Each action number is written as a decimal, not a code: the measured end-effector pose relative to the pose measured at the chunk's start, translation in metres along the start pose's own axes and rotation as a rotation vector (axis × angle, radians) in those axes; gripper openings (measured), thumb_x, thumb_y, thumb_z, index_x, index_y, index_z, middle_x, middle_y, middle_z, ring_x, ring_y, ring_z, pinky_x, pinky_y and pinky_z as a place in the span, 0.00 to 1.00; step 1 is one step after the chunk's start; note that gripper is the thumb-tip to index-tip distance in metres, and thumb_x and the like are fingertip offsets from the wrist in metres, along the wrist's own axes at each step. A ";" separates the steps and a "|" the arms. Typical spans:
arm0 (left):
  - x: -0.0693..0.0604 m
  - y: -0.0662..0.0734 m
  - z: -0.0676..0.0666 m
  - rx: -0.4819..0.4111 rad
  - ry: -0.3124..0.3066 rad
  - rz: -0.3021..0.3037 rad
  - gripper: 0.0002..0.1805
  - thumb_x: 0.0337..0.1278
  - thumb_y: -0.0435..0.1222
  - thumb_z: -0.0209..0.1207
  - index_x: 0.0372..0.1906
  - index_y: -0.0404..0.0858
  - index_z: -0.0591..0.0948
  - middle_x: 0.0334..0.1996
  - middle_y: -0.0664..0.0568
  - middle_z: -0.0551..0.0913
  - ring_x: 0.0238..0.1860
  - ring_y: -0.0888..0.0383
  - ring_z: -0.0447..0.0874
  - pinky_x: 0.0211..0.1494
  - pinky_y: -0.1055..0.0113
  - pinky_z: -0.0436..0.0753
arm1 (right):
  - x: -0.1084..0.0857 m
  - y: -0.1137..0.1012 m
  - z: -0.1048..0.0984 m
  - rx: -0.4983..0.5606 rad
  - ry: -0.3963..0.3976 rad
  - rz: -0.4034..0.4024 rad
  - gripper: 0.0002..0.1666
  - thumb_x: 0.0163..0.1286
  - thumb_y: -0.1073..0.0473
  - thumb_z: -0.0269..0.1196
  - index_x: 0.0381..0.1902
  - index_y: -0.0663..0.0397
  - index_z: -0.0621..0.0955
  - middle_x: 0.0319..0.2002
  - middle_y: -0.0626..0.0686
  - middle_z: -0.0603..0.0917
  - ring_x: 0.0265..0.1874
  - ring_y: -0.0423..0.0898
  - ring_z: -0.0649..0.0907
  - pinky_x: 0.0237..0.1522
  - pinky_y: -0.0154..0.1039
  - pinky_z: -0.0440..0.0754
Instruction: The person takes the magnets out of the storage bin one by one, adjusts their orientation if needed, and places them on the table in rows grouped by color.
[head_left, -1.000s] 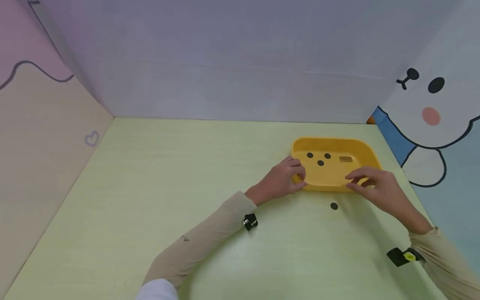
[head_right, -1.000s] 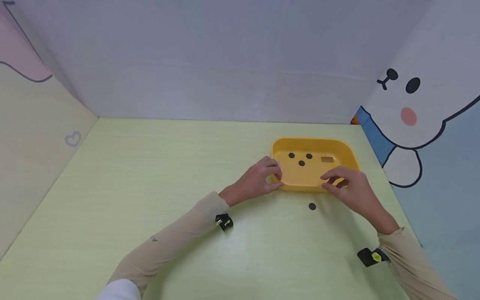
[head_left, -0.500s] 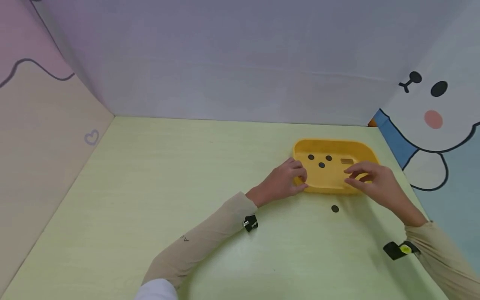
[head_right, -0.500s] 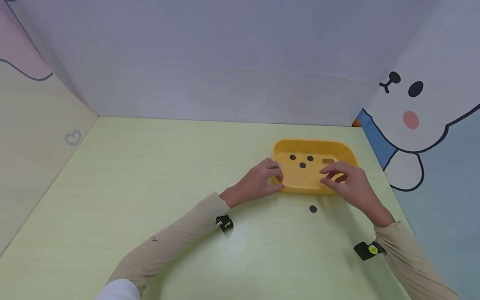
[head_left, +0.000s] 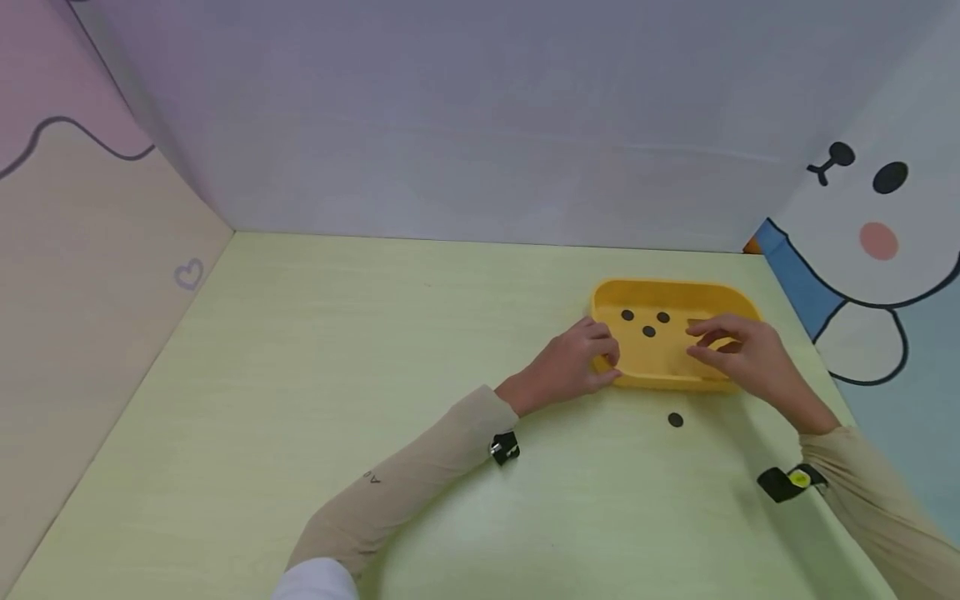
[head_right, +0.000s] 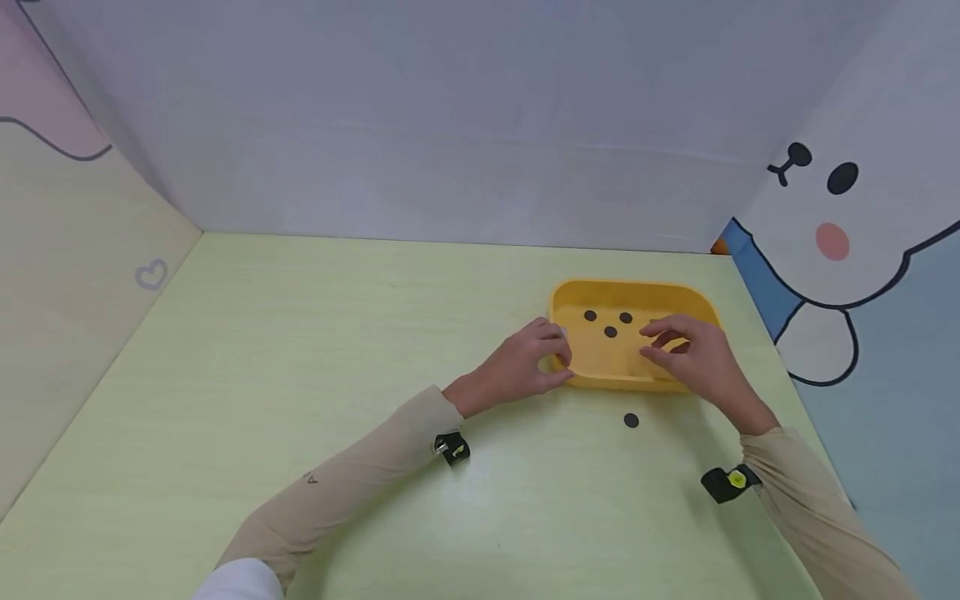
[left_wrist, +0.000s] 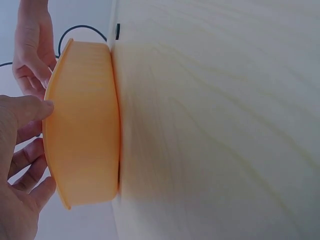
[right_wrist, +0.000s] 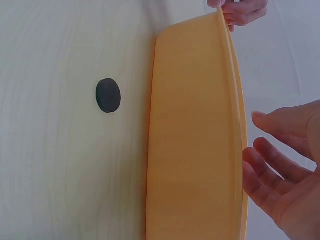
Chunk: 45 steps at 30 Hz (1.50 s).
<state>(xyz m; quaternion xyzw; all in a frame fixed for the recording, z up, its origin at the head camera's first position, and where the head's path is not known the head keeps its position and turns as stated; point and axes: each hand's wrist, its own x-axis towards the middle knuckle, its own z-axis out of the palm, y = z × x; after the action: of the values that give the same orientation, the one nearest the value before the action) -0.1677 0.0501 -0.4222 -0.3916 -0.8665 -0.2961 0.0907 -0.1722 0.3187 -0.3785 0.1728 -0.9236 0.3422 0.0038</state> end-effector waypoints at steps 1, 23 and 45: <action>0.000 0.000 0.000 0.002 0.000 -0.003 0.06 0.54 0.41 0.65 0.33 0.43 0.82 0.36 0.58 0.76 0.42 0.63 0.68 0.45 0.79 0.68 | 0.002 0.000 0.000 -0.001 -0.003 0.005 0.15 0.60 0.63 0.67 0.45 0.64 0.82 0.46 0.63 0.81 0.31 0.31 0.77 0.31 0.21 0.76; 0.003 -0.001 0.004 0.002 -0.009 0.001 0.07 0.54 0.41 0.65 0.32 0.43 0.82 0.35 0.59 0.76 0.41 0.63 0.68 0.45 0.80 0.68 | 0.024 0.022 0.009 -0.071 -0.029 0.020 0.14 0.60 0.63 0.68 0.42 0.66 0.83 0.40 0.63 0.82 0.31 0.46 0.80 0.30 0.23 0.74; 0.004 -0.002 0.001 0.018 0.015 0.028 0.07 0.53 0.41 0.65 0.32 0.42 0.82 0.35 0.58 0.76 0.42 0.62 0.69 0.45 0.79 0.68 | 0.055 0.021 0.018 -0.101 -0.184 0.084 0.14 0.61 0.64 0.65 0.44 0.68 0.81 0.43 0.65 0.82 0.39 0.59 0.81 0.38 0.41 0.80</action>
<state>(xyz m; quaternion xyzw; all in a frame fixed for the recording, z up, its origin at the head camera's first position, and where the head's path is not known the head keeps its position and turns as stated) -0.1714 0.0522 -0.4220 -0.4008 -0.8627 -0.2900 0.1048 -0.2289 0.3044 -0.3988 0.1644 -0.9426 0.2777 -0.0865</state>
